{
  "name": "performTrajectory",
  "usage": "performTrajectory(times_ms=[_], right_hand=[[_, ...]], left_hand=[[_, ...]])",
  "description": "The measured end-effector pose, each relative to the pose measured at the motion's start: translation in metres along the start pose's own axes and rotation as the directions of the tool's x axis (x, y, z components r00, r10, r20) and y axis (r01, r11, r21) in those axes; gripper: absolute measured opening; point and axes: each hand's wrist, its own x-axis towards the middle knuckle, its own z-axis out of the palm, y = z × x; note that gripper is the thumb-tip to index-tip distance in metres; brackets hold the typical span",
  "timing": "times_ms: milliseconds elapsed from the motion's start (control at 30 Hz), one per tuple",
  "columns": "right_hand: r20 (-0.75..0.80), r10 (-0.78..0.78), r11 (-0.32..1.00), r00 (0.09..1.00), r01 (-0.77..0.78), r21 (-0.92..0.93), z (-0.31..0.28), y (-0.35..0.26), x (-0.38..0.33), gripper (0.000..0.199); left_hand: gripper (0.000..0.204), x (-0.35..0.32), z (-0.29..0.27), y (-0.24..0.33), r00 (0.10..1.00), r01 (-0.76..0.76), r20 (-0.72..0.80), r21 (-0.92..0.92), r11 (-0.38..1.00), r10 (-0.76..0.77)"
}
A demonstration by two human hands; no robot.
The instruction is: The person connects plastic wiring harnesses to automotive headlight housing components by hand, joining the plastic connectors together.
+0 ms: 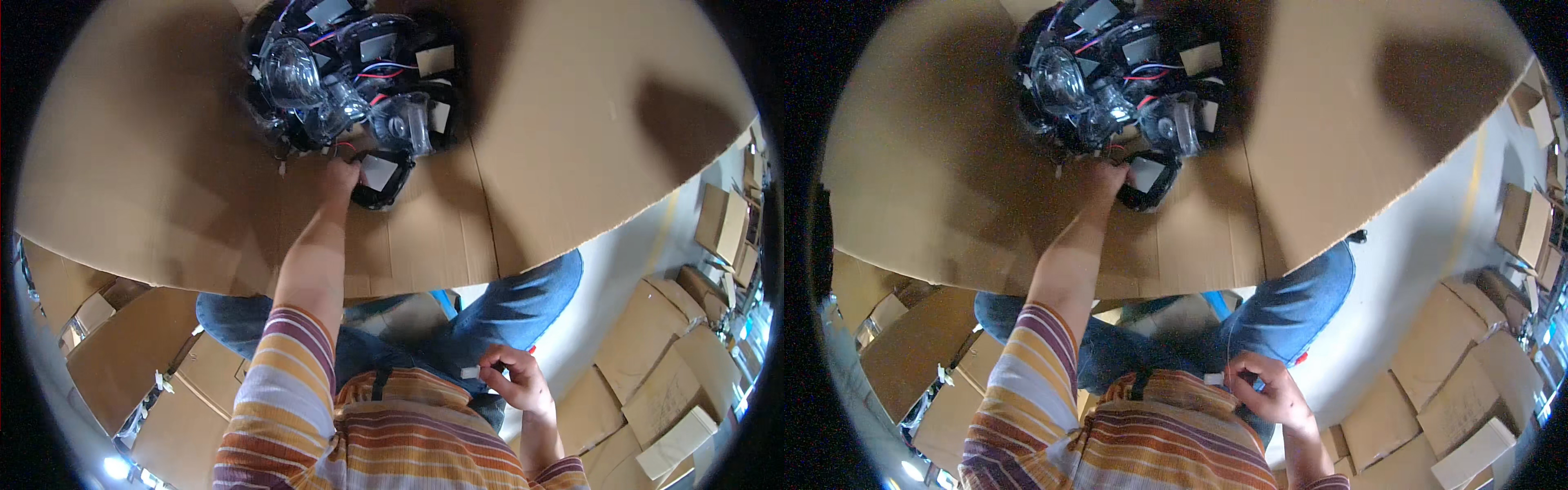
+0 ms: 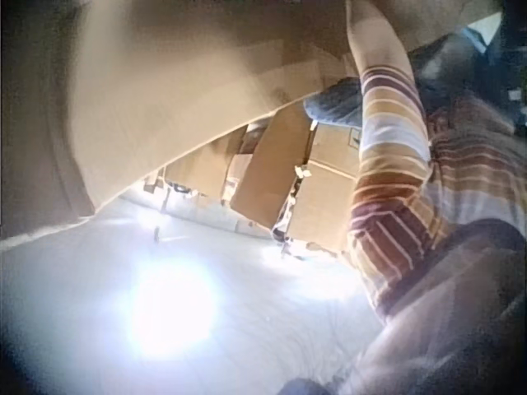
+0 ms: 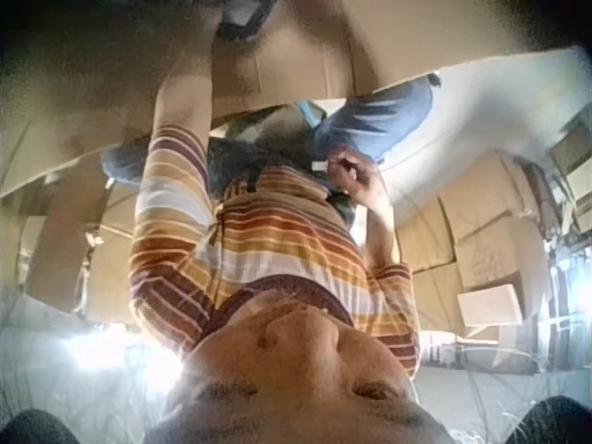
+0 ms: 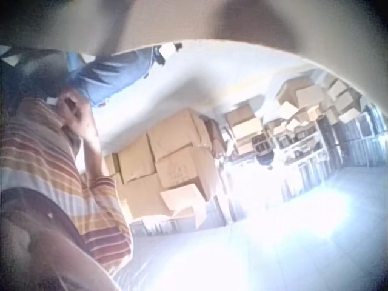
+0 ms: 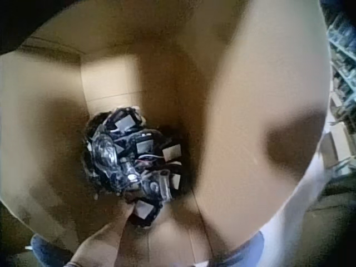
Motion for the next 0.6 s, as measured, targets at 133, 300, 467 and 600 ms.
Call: performTrajectory(times_ms=[133,300,467,600], right_hand=[[0.004,0.013,1.000,1.000,-0.013,0.000,0.001,0.003,0.000,0.007],[0.006,0.015,1.000,1.000,-0.015,0.005,0.001,0.000,0.003,0.005],[-0.009,0.039,0.998,0.999,-0.039,-0.045,0.000,0.003,0.003,0.005],[-0.017,-0.020,1.000,1.000,0.020,-0.020,0.001,-0.003,0.002,0.004]], left_hand=[[0.032,0.005,0.019,0.011,0.990,-0.058,-0.135,-0.209,0.976,0.030],[0.042,0.007,0.022,0.019,0.981,-0.063,-0.192,-0.482,0.874,-0.035],[0.046,-0.051,-0.017,0.039,0.933,-0.226,-0.324,-0.193,0.955,0.155],[0.037,-0.110,-0.069,0.036,0.803,-0.529,-0.290,0.054,0.847,0.520]])
